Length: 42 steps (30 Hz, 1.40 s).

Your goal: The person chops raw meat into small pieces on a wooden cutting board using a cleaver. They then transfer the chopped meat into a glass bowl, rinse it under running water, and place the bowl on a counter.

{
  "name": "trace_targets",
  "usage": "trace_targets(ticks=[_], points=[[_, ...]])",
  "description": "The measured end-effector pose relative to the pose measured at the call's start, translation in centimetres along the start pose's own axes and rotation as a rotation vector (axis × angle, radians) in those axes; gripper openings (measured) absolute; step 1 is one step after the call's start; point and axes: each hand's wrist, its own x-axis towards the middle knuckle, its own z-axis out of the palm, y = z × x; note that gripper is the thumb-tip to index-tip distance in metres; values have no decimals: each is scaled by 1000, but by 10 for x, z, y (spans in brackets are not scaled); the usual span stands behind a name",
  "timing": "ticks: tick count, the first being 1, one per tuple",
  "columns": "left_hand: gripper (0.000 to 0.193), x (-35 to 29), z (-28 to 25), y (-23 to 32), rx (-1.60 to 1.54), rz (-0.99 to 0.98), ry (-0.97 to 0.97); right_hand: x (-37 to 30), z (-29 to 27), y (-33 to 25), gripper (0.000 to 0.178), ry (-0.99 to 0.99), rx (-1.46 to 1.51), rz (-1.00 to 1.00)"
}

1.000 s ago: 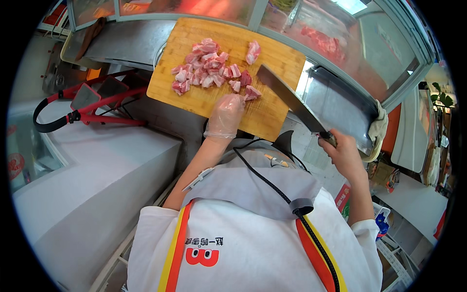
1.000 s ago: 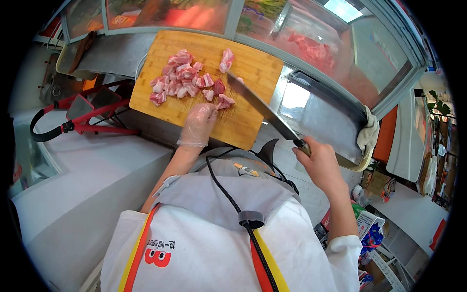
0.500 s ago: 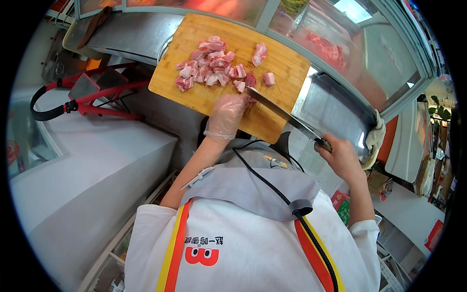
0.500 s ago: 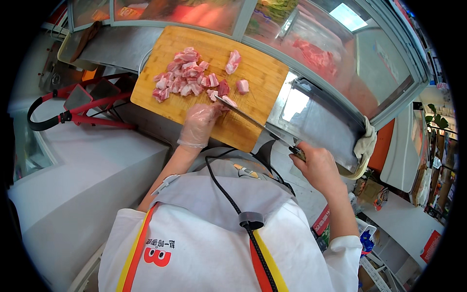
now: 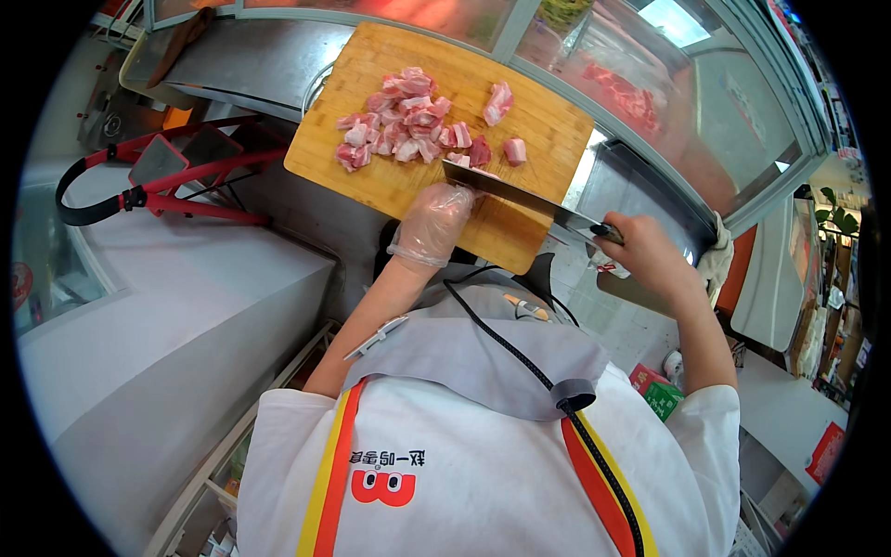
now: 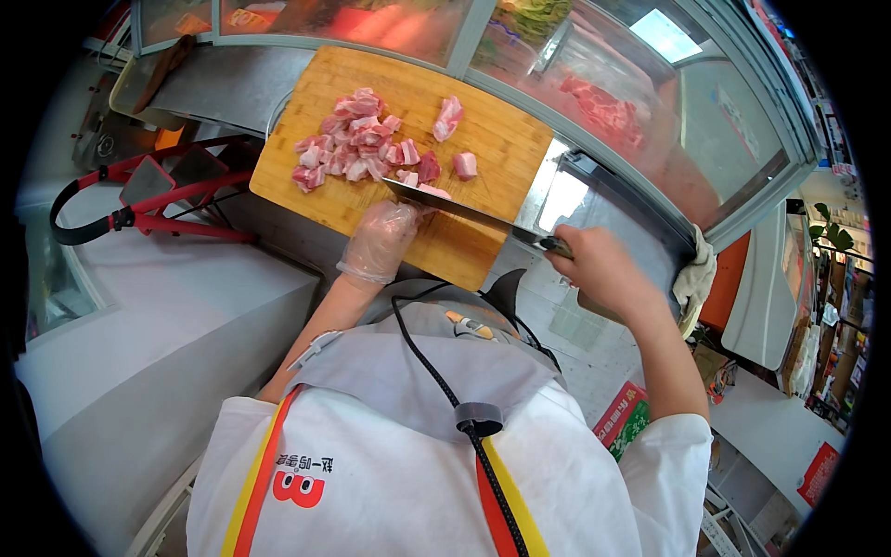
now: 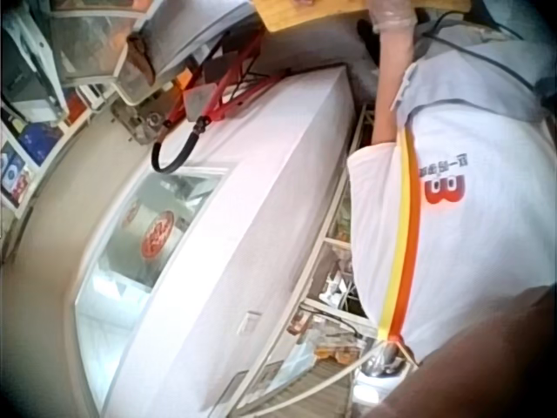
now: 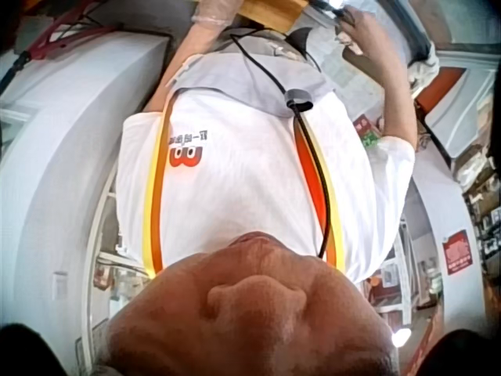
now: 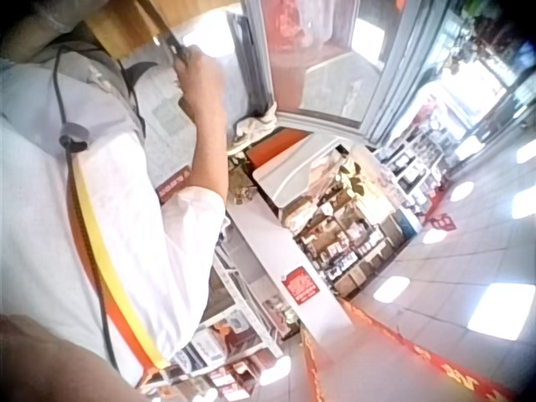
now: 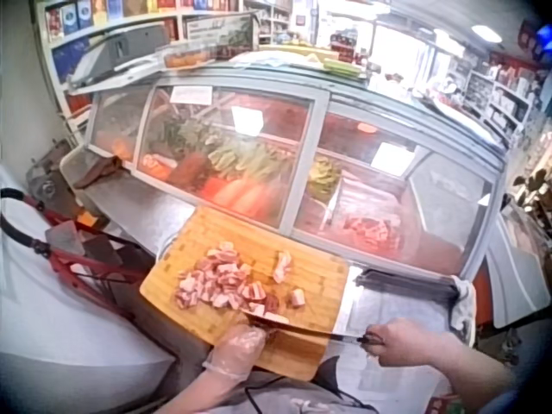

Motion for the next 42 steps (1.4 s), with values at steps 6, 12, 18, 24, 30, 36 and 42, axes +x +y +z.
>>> trace_targets(ticks=[6, 12, 18, 24, 30, 36, 42], points=[[2, -2, 3, -6, -14, 14, 5, -2, 10, 26, 18, 65, -66, -9], [1, -1, 5, -8, 0, -2, -24, -7, 17, 22, 19, 79, 10, 26], [4, 0, 5, -8, 12, -1, 12, -33, 17, 24, 19, 60, 15, 114], [10, -10, 4, -8, 46, 10, 39, -56, 20, 14, 20, 191, 111, 115], [6, -13, 6, -5, 99, 1, 48, -42, 24, 12, 22, 162, -56, 20], [6, -10, 10, -6, 90, -34, 8, -11, 22, 7, 22, 124, -118, -17], [5, -8, 6, -3, 114, -56, -45, 3, 20, 22, 18, 110, -162, -37]])
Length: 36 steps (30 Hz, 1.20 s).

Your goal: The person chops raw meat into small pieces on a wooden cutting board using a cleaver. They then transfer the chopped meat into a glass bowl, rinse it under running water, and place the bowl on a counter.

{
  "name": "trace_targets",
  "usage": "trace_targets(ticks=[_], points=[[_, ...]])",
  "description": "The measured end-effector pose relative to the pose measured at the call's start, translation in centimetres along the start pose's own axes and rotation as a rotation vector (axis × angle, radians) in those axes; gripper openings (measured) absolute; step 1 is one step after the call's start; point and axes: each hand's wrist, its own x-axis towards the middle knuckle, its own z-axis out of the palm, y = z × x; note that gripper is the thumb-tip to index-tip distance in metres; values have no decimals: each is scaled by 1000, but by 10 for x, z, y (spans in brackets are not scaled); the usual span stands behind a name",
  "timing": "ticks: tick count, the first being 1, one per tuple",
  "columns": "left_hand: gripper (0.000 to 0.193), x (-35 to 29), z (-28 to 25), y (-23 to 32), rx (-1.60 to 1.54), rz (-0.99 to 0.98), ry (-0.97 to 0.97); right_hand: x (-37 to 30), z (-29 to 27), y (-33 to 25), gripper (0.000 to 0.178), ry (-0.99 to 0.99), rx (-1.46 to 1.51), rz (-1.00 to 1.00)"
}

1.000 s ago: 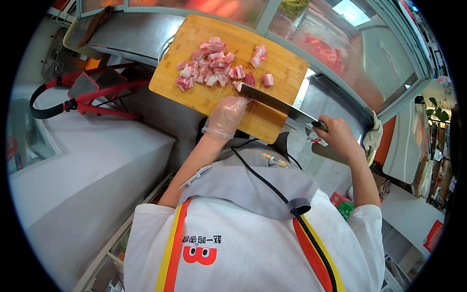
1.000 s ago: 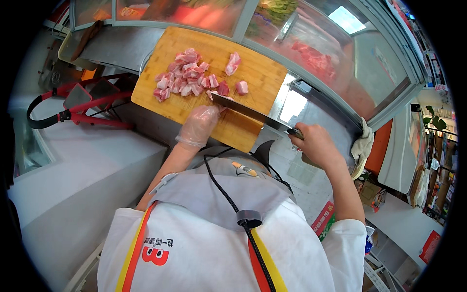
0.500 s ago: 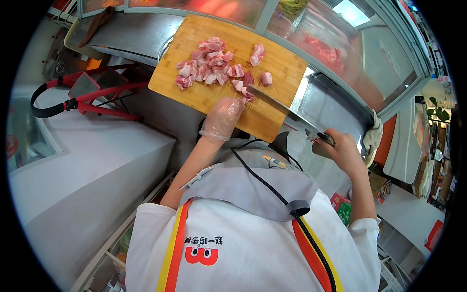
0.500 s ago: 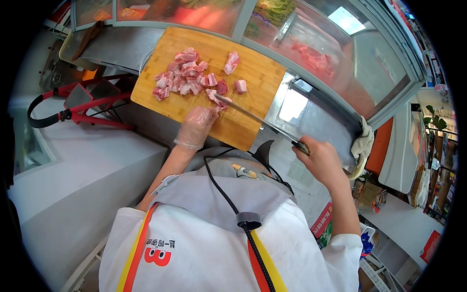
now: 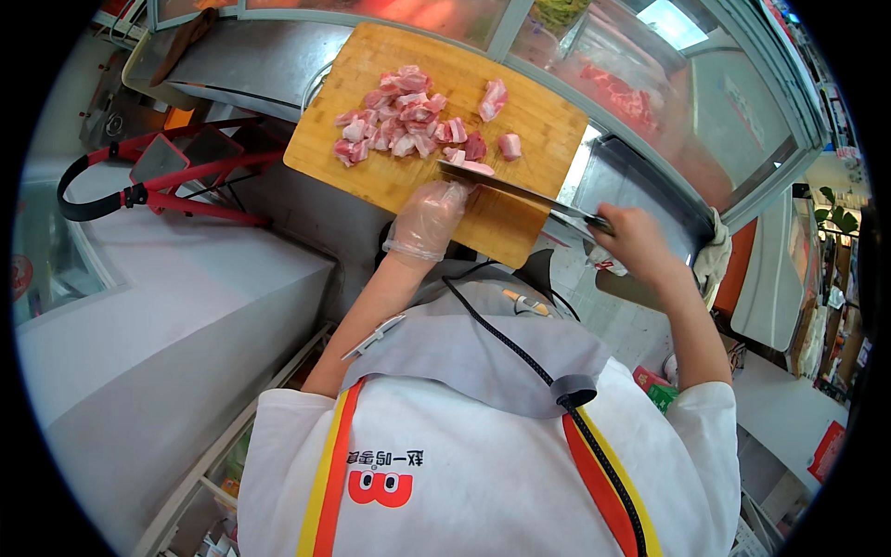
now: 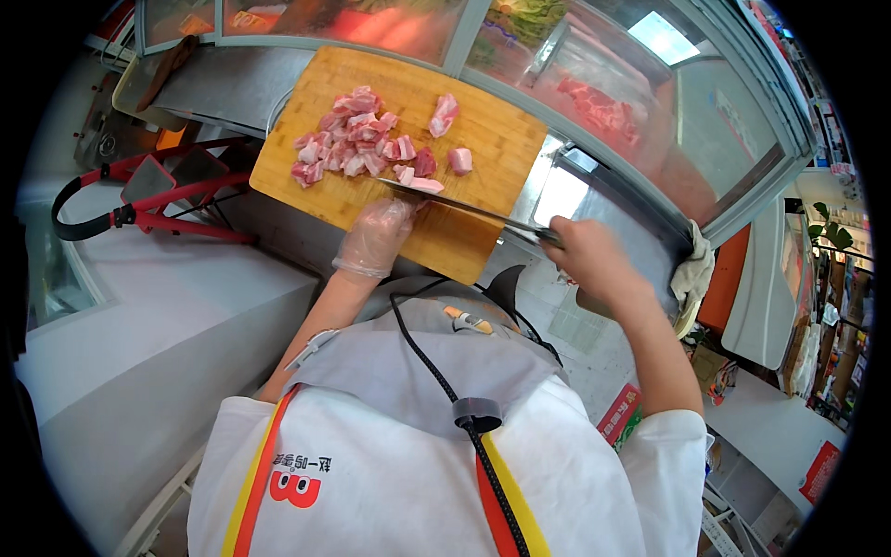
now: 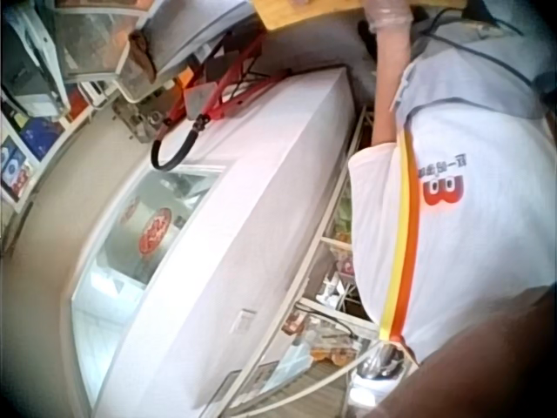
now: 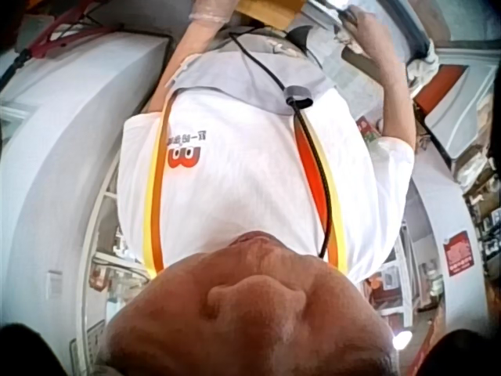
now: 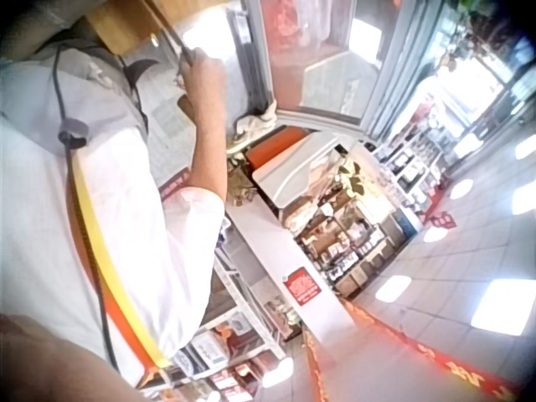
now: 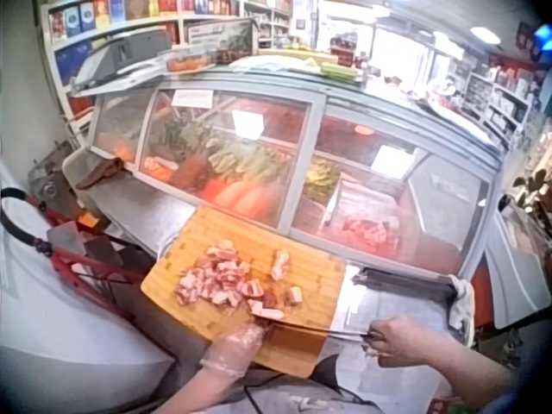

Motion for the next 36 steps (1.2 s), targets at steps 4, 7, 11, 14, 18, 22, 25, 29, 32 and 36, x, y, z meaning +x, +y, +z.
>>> trace_targets(ticks=[4, 7, 11, 14, 18, 22, 25, 29, 32, 36], points=[[3, 3, -3, 3, -3, -13, -4, -15, -5, 9, 17, -16, -36, 36], [5, 1, -5, 4, 24, 5, -6, 0, 2, -14, 17, 5, -19, 25], [4, -4, -6, -1, -25, -2, -11, 2, 0, -6, 18, -8, 40, 40], [7, -12, -2, -9, -163, -25, 62, -7, -1, 10, 22, 5, 45, 59], [7, -9, -19, -6, -247, -121, 99, -13, -9, 6, 22, 0, 133, 66], [8, 4, -52, -8, -426, -349, 82, -27, -5, 0, 20, 23, 190, 76], [11, 24, -73, -26, -444, -261, 236, -40, 3, -9, 20, 84, 403, 184], [9, 86, -119, -43, -103, -130, 220, -48, 17, -21, 20, 187, 608, 303], [5, 139, -123, -72, 132, 6, 206, -48, 25, -29, 21, 278, 659, 323], [3, 177, -81, -135, 156, 253, 15, -48, 28, -48, 22, 308, 775, 449]])
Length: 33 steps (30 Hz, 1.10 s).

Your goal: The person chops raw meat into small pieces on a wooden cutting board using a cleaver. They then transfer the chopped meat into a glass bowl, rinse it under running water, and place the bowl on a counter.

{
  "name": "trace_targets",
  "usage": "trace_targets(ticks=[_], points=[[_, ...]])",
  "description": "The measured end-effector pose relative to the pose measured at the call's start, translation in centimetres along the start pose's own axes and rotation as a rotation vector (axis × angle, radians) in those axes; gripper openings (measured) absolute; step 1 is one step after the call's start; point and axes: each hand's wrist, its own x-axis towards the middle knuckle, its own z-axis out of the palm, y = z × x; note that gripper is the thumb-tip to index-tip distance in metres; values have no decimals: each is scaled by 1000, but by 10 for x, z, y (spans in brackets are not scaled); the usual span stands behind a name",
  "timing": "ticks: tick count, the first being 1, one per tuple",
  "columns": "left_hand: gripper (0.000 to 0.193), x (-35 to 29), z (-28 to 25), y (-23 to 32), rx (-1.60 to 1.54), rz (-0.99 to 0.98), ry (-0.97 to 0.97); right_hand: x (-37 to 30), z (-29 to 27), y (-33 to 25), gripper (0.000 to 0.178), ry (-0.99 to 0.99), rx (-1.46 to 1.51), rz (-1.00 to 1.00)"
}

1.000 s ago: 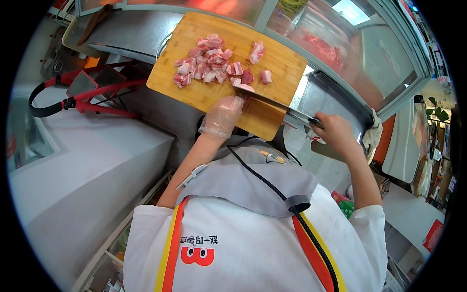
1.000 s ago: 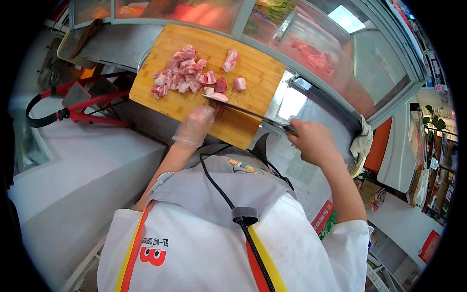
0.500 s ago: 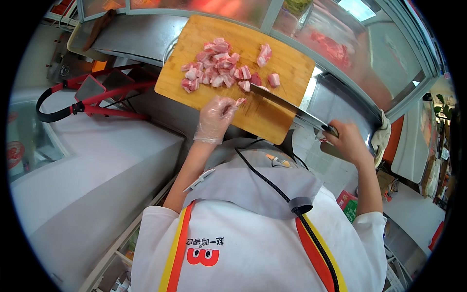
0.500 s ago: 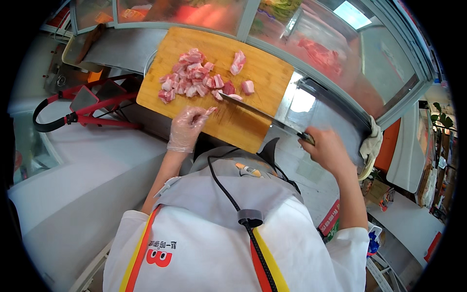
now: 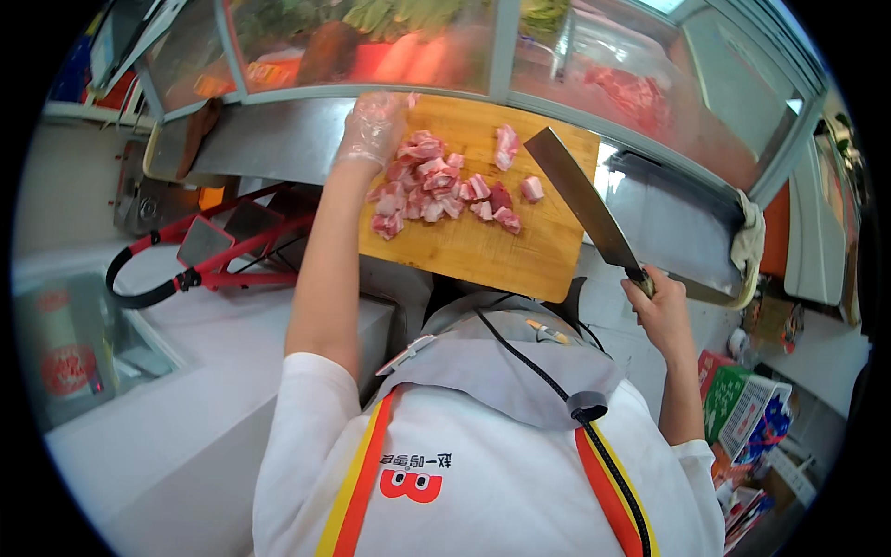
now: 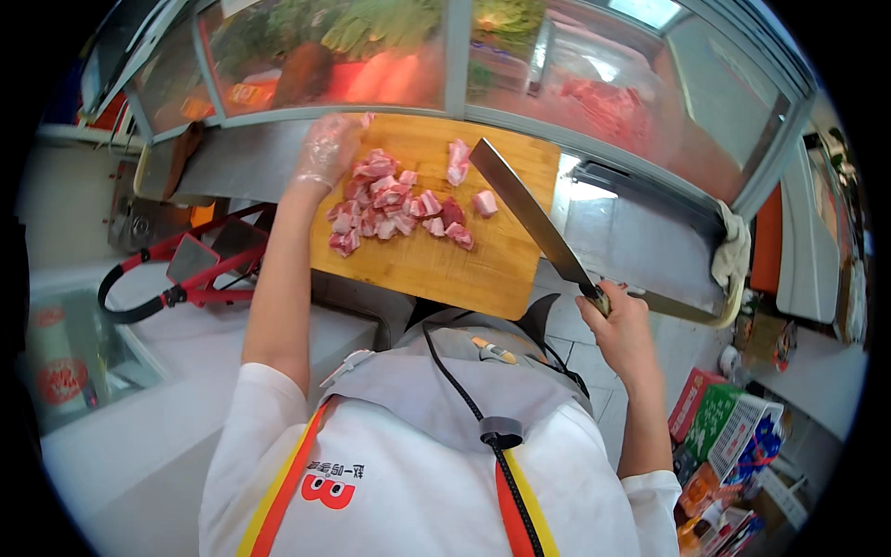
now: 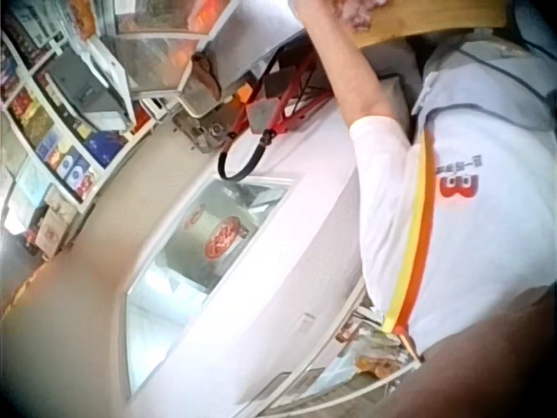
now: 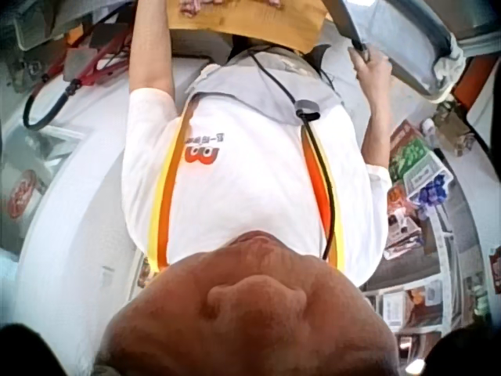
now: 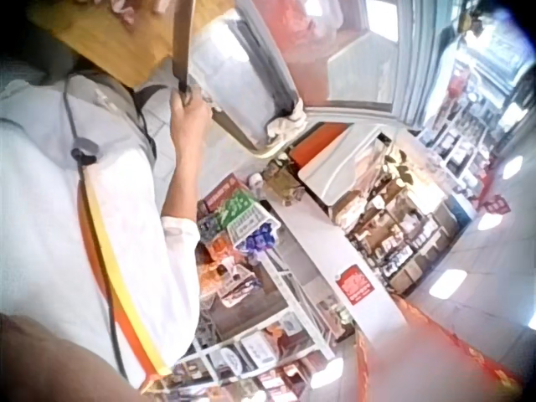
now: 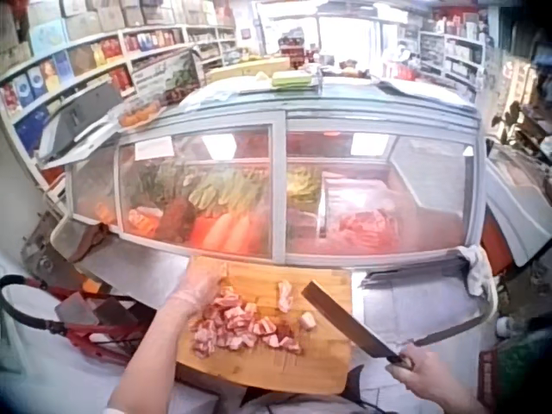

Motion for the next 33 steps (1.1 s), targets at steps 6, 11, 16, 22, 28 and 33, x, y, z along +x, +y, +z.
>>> trace_targets(ticks=[6, 11, 16, 22, 28, 33], points=[[15, 23, -6, -3, -187, -146, -344, -22, 12, 11, 21, 69, -31, 149], [11, 22, -3, 6, -556, -209, -160, -36, 22, 4, 22, 39, -131, 128], [11, 29, -13, 41, -497, -201, -85, -39, 36, -14, 21, -33, -232, 40], [30, 26, -9, 51, -424, -120, -63, -32, 37, -12, 21, 48, -58, 109], [43, 37, 0, 75, -271, 133, -252, -25, 24, -1, 23, 129, 25, 116], [26, 64, 44, 91, -34, 456, -635, -24, 23, -14, 21, 102, 106, 196]])
